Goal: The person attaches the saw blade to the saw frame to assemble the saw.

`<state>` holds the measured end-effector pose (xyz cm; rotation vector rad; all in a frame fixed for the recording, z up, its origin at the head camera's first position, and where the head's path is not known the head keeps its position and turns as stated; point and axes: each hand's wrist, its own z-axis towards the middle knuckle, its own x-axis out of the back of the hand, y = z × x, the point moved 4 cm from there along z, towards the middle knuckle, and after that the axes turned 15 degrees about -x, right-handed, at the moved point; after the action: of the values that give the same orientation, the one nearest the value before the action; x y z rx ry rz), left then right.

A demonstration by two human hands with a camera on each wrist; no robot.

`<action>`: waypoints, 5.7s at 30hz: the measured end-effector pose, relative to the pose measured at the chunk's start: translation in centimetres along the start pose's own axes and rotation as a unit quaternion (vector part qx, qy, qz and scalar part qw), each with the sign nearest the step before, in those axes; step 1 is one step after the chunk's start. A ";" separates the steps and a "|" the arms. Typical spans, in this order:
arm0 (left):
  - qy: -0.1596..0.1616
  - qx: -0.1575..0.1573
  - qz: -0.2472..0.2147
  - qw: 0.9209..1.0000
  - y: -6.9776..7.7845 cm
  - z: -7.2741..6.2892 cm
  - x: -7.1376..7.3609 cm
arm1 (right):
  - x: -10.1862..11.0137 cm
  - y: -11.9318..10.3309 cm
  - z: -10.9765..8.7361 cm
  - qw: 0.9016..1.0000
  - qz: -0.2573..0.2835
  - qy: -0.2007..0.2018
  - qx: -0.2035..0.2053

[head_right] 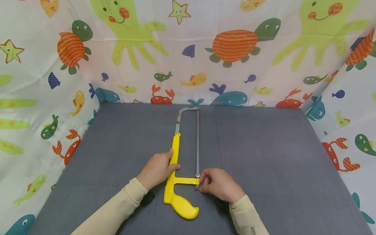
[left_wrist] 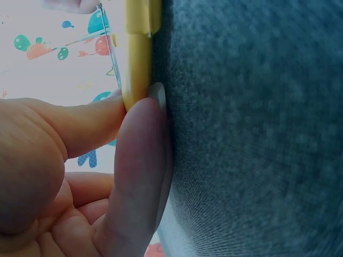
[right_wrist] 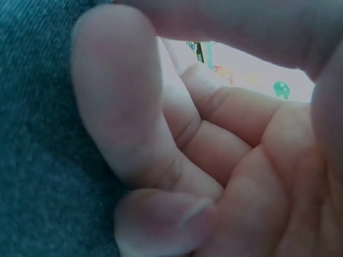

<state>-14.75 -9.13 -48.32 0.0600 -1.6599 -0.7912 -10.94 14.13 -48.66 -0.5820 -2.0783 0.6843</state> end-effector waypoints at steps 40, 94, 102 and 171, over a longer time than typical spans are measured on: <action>0.000 0.004 0.004 1.000 0.1 -0.1 0.0 | 0.0 -0.1 0.0 1.000 -0.003 0.004 0.000; -0.008 0.017 0.000 1.000 0.1 0.0 0.0 | -0.3 0.0 0.2 0.998 -0.033 0.036 -0.038; -0.008 0.017 -0.001 1.000 0.1 0.0 -0.1 | -0.4 -0.2 0.1 0.996 -0.030 0.062 -0.051; -0.003 0.005 0.004 1.000 0.3 -0.1 0.0 | -0.3 0.0 0.1 0.999 -0.021 0.039 -0.004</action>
<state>-14.57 -8.92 -48.11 0.0577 -1.6693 -0.7786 -10.85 13.97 -48.87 -0.5595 -2.0161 0.6209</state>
